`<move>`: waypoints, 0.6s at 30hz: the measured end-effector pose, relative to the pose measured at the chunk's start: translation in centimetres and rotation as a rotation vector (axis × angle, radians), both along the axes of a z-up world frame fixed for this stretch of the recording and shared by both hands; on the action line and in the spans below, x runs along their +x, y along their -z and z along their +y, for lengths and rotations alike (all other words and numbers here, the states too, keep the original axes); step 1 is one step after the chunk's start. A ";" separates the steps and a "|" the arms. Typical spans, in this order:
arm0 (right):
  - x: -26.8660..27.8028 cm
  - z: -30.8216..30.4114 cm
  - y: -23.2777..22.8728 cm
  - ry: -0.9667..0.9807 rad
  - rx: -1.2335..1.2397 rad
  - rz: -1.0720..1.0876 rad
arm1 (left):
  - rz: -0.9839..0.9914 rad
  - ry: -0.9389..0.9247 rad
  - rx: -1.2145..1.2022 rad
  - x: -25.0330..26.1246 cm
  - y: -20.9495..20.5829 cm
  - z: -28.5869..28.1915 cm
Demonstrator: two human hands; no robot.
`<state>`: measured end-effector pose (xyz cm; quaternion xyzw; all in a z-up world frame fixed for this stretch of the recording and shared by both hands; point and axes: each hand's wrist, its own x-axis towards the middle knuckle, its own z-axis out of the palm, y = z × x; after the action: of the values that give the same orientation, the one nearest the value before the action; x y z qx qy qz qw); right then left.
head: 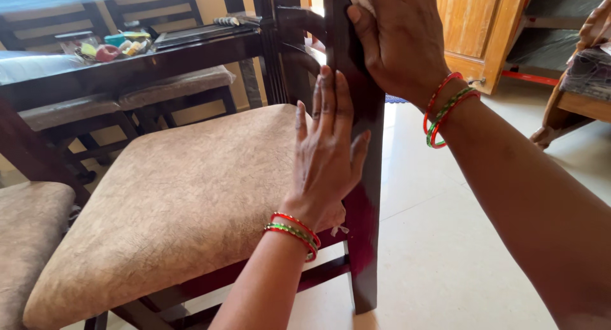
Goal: The person wipes the wooden frame of a dining chair using a cloth. They clean the legs, backrest, and seat frame of a single chair in a dining area.
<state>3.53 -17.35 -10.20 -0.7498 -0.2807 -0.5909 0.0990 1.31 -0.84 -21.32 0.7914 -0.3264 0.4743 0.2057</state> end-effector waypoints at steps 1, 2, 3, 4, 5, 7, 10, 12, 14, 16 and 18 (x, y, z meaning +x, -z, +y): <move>0.1 0.1 0.4 0.011 0.025 0.058 | 0.006 -0.003 -0.007 0.3 0.0 0.0; 0.1 0.1 0.9 0.023 0.050 0.115 | 0.012 -0.007 -0.015 0.6 0.0 0.1; 0.2 0.0 1.6 0.028 0.017 0.059 | 0.016 -0.013 -0.021 0.8 0.0 0.2; 0.2 0.0 2.6 0.034 -0.016 0.003 | 0.012 -0.017 -0.018 0.9 0.0 0.4; 0.4 -0.1 3.6 0.039 -0.050 -0.053 | 0.007 -0.020 -0.016 0.9 0.0 0.4; 0.5 -0.5 6.0 0.022 -0.063 0.014 | 0.010 -0.031 -0.018 1.0 0.0 0.5; 0.5 -0.8 9.3 0.007 -0.084 0.092 | 0.029 -0.054 -0.024 0.9 0.1 0.7; 0.5 -0.8 10.3 -0.019 -0.073 0.150 | 0.034 -0.075 -0.018 0.9 0.1 0.8; 0.3 -0.8 10.5 -0.062 -0.033 0.224 | 0.037 -0.086 -0.022 0.9 0.1 0.7; 0.6 -0.8 9.2 -0.055 -0.056 0.126 | 0.040 -0.100 -0.021 0.9 0.1 0.6; 1.0 -0.6 7.0 -0.051 -0.045 0.066 | 0.037 -0.118 -0.015 0.9 0.1 0.7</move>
<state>4.51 -17.96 -17.22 -0.7636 -0.3094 -0.5567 0.1062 2.18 -0.17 -21.42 0.8161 -0.2718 0.4734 0.1895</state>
